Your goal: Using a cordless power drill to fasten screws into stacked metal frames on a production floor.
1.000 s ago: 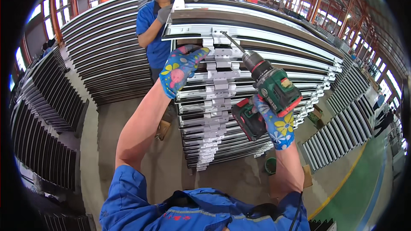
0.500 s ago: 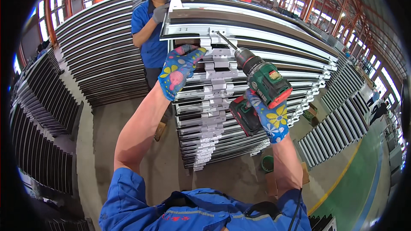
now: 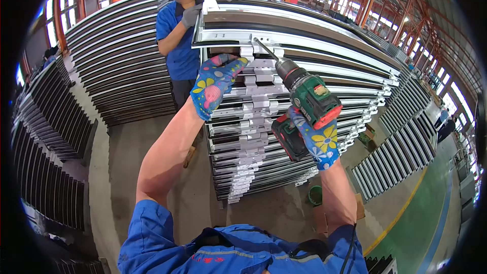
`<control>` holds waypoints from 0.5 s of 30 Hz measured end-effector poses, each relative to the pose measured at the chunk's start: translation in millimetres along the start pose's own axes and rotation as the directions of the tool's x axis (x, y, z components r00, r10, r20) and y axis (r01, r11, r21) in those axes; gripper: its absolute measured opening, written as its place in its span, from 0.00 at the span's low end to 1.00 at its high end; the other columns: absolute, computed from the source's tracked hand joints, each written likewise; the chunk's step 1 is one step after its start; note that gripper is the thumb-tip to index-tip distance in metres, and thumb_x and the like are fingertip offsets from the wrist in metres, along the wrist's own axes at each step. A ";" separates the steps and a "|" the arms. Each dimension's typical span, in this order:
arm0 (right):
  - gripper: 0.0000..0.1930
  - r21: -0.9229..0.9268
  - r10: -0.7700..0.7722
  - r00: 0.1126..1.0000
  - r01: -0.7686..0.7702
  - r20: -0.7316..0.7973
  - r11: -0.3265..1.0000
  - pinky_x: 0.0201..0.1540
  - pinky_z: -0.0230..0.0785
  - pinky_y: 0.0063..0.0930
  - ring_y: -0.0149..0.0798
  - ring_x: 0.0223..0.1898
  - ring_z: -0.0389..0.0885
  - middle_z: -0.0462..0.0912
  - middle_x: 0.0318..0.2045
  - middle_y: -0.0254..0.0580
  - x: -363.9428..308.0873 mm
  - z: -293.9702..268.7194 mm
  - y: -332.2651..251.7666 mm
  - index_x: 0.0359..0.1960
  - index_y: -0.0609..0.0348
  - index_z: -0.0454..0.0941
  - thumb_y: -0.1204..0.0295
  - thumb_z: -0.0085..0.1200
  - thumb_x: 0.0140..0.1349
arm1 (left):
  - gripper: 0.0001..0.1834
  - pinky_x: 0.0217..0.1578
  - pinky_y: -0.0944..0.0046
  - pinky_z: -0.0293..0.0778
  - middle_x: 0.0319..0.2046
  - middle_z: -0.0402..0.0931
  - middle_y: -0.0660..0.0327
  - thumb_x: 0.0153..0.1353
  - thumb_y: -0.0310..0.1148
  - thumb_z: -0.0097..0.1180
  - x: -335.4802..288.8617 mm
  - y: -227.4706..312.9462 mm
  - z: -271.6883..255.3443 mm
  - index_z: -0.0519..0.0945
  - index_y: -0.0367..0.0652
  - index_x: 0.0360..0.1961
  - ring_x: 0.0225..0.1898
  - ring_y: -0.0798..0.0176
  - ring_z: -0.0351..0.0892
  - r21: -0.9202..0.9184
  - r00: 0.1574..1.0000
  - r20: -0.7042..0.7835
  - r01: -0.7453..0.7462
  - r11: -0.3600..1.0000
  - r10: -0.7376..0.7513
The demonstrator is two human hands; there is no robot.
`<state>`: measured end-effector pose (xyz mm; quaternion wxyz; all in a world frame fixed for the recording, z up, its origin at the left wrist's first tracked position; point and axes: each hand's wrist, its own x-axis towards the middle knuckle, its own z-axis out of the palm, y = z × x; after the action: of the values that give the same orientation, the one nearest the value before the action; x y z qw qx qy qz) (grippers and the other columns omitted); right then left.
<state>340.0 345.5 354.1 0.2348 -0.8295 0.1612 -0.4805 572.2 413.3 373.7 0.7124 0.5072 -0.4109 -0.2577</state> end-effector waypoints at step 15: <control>0.13 -0.192 -0.030 0.996 0.046 0.086 0.980 0.33 0.71 0.27 0.36 0.30 0.80 0.79 0.32 0.38 12.0 -14.8 -29.1 0.39 0.59 0.75 0.73 0.58 0.51 | 0.11 0.24 0.74 0.61 0.21 0.71 0.69 0.53 0.39 0.61 -4.5 1.6 1.0 0.79 0.42 0.31 0.22 0.76 0.64 0.090 0.998 -0.036 -0.039 0.995 0.042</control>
<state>334.1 360.4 384.9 0.1504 -0.8704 0.1815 -0.4323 568.9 416.8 373.8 0.7018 0.5349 -0.4185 -0.2148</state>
